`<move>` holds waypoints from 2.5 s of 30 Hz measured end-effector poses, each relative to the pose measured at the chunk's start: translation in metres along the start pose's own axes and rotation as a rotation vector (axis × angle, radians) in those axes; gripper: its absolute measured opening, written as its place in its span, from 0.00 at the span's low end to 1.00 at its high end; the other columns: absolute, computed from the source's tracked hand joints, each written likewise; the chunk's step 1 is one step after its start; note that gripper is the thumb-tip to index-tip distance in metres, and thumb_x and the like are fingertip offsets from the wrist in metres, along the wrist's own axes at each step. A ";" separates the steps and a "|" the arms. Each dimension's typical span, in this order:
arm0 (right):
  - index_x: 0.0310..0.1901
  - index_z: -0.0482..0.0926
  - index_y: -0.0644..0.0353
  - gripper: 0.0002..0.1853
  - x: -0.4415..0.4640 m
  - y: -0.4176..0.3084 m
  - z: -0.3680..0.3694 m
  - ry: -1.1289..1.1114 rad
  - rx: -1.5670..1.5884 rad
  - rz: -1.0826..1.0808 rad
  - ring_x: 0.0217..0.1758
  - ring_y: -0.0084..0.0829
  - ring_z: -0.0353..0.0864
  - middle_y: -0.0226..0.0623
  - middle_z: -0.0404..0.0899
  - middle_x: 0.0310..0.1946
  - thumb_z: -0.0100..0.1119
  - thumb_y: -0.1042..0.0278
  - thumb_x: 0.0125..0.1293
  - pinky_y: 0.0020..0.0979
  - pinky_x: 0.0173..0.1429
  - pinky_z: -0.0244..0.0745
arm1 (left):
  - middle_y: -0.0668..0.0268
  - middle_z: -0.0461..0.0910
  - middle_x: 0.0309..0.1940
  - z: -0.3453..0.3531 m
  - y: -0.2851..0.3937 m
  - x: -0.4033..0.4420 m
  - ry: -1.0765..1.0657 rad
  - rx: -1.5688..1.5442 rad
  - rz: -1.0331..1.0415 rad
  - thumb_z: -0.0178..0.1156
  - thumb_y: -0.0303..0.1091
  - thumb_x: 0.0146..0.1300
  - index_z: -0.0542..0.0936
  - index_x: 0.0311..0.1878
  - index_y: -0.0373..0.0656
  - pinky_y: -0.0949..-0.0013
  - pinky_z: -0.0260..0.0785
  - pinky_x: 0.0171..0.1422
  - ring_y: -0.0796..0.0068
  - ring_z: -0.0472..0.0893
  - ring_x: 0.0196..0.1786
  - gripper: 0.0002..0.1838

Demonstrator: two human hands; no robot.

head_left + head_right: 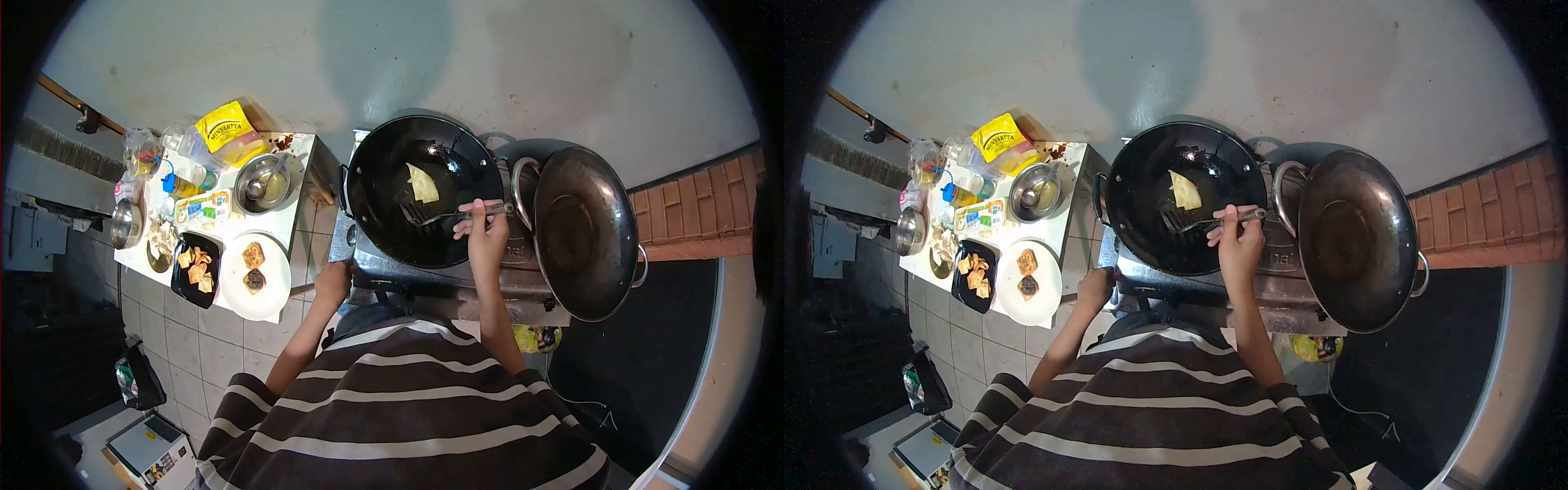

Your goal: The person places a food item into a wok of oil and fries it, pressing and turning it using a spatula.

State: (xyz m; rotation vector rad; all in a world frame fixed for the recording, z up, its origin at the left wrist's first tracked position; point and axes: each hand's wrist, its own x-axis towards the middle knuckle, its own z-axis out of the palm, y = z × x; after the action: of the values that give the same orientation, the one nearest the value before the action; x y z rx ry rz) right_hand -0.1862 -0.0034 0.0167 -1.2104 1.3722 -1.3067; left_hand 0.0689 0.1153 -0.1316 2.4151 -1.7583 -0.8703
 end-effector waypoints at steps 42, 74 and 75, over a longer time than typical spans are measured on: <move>0.35 0.72 0.66 0.09 0.011 -0.037 -0.004 -0.022 -0.348 -0.289 0.27 0.38 0.83 0.44 0.80 0.25 0.59 0.69 0.69 0.32 0.33 0.73 | 0.51 0.83 0.35 -0.011 0.009 -0.009 0.011 -0.020 0.049 0.51 0.45 0.69 0.80 0.43 0.49 0.45 0.73 0.42 0.45 0.82 0.41 0.13; 0.40 0.74 0.66 0.07 -0.108 -0.045 0.018 0.302 -0.147 -0.186 0.27 0.22 0.78 0.36 0.81 0.32 0.56 0.70 0.70 0.24 0.32 0.73 | 0.48 0.82 0.37 -0.046 -0.002 0.029 -0.317 0.269 0.549 0.49 0.46 0.70 0.81 0.39 0.41 0.47 0.74 0.44 0.47 0.83 0.42 0.18; 0.40 0.74 0.66 0.07 -0.105 -0.047 0.017 0.295 -0.145 -0.197 0.27 0.22 0.78 0.36 0.81 0.32 0.56 0.70 0.70 0.24 0.32 0.73 | 0.47 0.82 0.37 -0.045 -0.002 0.028 -0.310 0.255 0.536 0.49 0.46 0.70 0.81 0.39 0.40 0.46 0.74 0.44 0.47 0.83 0.42 0.19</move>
State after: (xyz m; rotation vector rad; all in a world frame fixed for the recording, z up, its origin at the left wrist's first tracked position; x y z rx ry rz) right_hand -0.1490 0.0985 0.0588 -1.3150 1.6108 -1.5960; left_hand 0.0971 0.0777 -0.1058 1.8207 -2.5942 -1.0291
